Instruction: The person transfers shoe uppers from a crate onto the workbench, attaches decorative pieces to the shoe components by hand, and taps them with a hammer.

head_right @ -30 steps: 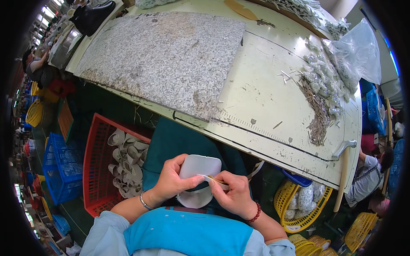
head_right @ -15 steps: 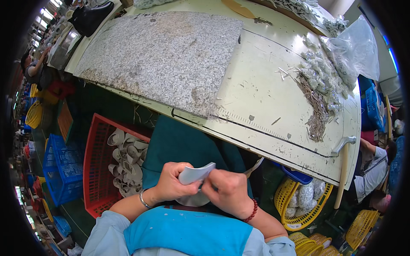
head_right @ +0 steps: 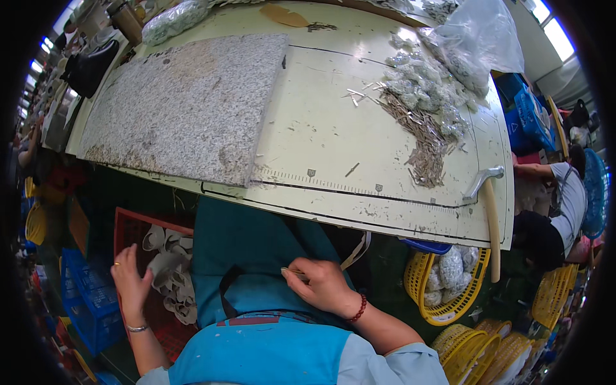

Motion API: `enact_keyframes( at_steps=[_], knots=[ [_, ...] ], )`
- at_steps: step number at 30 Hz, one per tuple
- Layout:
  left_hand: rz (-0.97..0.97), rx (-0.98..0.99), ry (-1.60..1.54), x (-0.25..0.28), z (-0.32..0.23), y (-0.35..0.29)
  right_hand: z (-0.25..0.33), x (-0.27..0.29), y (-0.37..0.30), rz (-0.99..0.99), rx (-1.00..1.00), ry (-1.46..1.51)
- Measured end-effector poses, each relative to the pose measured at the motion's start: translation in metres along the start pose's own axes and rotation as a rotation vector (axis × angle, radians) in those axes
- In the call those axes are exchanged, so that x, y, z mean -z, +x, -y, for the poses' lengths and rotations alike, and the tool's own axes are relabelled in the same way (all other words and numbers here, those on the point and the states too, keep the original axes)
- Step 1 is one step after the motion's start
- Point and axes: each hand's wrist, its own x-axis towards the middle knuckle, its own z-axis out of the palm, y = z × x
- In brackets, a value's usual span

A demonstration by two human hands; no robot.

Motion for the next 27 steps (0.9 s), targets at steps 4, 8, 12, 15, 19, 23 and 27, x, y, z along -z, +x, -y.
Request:
enact_keyframes(
  at_steps=[4,8,12,15,19,23,27],
  knots=[
    [0.28,-0.208,-0.9,0.019,-0.097,0.023,0.025,0.002,0.012,-0.004,-0.003,0.176],
    [0.464,-0.736,-1.412,0.036,-0.208,0.048,0.047,0.013,0.013,-0.084,0.397,0.023],
    [0.461,-1.069,-1.494,0.049,-0.262,0.057,0.053,0.028,0.001,-0.323,0.673,-0.233],
    [0.657,-1.083,-1.544,0.05,-0.275,0.05,0.048,0.038,-0.026,-0.439,0.537,-0.33],
    [0.837,-0.938,-1.685,0.051,-0.288,0.032,0.035,0.038,-0.043,-0.556,0.518,-0.365],
    [0.944,-0.841,-1.732,0.051,-0.29,0.021,0.028,0.036,-0.052,-0.675,0.452,-0.166],
    [0.893,-0.898,-1.746,0.054,-0.297,0.017,0.021,0.034,-0.061,-0.609,0.32,0.139]
  ],
)
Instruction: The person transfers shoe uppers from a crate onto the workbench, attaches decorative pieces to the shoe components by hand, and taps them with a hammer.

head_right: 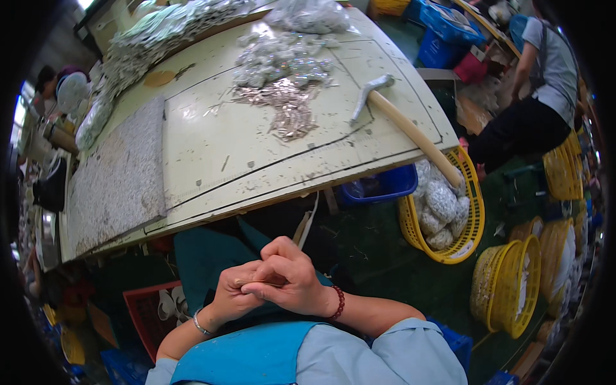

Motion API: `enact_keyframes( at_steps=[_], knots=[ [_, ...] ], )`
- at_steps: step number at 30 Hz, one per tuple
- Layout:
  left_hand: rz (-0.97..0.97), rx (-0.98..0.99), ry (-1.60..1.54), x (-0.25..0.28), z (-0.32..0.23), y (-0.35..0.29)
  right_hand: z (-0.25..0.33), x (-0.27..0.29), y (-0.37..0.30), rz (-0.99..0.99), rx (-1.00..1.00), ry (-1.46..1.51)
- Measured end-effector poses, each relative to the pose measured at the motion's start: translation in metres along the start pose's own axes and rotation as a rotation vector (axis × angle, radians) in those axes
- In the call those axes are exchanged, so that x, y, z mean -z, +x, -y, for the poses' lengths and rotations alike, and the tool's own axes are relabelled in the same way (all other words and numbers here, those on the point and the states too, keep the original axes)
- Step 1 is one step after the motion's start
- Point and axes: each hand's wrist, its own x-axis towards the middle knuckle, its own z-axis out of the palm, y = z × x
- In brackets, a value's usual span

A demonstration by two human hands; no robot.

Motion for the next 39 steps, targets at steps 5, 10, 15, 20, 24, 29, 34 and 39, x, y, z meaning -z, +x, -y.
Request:
enact_keyframes(
  at_steps=[5,10,15,20,24,29,34,39],
  knots=[
    [-0.072,0.098,-0.013,0.0,-0.005,-0.002,0.0,0.012,-0.012,0.096,-0.092,0.219],
    [0.106,0.113,-0.03,-0.008,-0.01,0.003,-0.001,0.021,-0.034,0.0,-0.133,0.221],
    [0.068,0.238,0.029,-0.036,-0.015,0.008,0.0,0.033,-0.044,-0.106,0.083,-0.143],
    [0.09,0.157,0.042,-0.035,-0.012,0.015,-0.005,0.064,-0.057,-0.059,0.222,-0.538],
    [0.237,0.357,0.075,-0.036,-0.008,0.013,-0.005,0.073,-0.059,0.099,0.265,-0.849],
    [0.494,0.108,0.096,-0.037,-0.026,0.018,-0.099,0.115,-0.072,0.047,-0.104,-0.969],
    [0.031,0.273,0.266,-0.018,-0.021,-0.009,-0.195,0.191,-0.027,-0.617,-0.531,-0.154],
    [-0.254,0.451,0.211,-0.005,-0.013,-0.042,-0.255,0.288,0.025,-0.889,-0.488,0.241]
  ],
)
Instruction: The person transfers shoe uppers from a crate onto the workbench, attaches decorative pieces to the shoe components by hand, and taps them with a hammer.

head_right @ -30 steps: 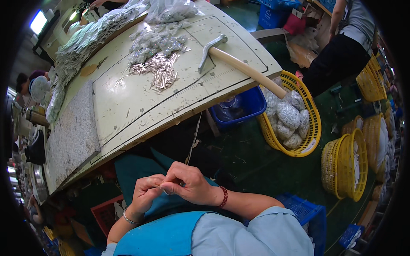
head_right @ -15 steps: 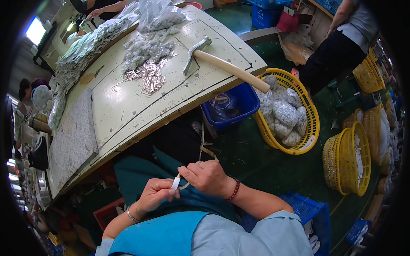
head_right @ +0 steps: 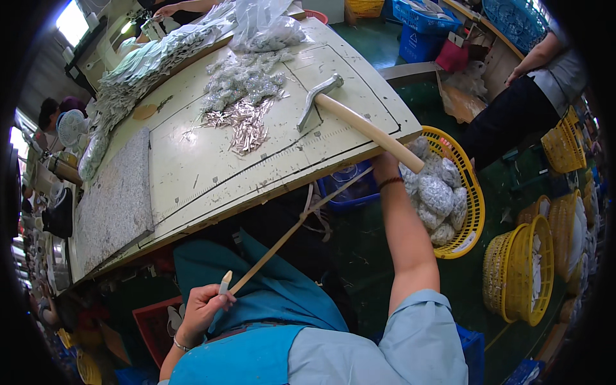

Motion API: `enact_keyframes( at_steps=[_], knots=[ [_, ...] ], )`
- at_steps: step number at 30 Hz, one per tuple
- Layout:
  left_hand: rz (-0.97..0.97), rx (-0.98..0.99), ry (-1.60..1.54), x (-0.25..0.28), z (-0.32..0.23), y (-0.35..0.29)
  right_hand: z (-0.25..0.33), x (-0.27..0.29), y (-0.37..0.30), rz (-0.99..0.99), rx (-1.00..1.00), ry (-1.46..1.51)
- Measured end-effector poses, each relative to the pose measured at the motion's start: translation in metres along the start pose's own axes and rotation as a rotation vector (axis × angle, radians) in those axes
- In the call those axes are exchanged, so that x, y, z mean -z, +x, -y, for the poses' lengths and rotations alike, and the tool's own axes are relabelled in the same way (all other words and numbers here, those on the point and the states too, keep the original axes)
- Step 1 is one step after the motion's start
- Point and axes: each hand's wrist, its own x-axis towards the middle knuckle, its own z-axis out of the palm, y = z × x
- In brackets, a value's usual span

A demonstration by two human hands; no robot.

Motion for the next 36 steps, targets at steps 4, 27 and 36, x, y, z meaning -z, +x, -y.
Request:
enact_keyframes(
  at_steps=[4,27,36],
  knots=[
    [-0.171,-0.009,0.035,0.02,0.016,-0.011,0.019,0.06,0.098,-0.021,0.22,0.086],
    [-0.7,0.072,0.231,0.139,0.036,-0.085,0.038,0.196,0.004,-0.053,0.278,-1.37],
    [-0.685,0.06,0.269,0.134,0.03,-0.082,-0.096,-0.078,-0.179,0.683,-0.136,-0.716]
  ],
)
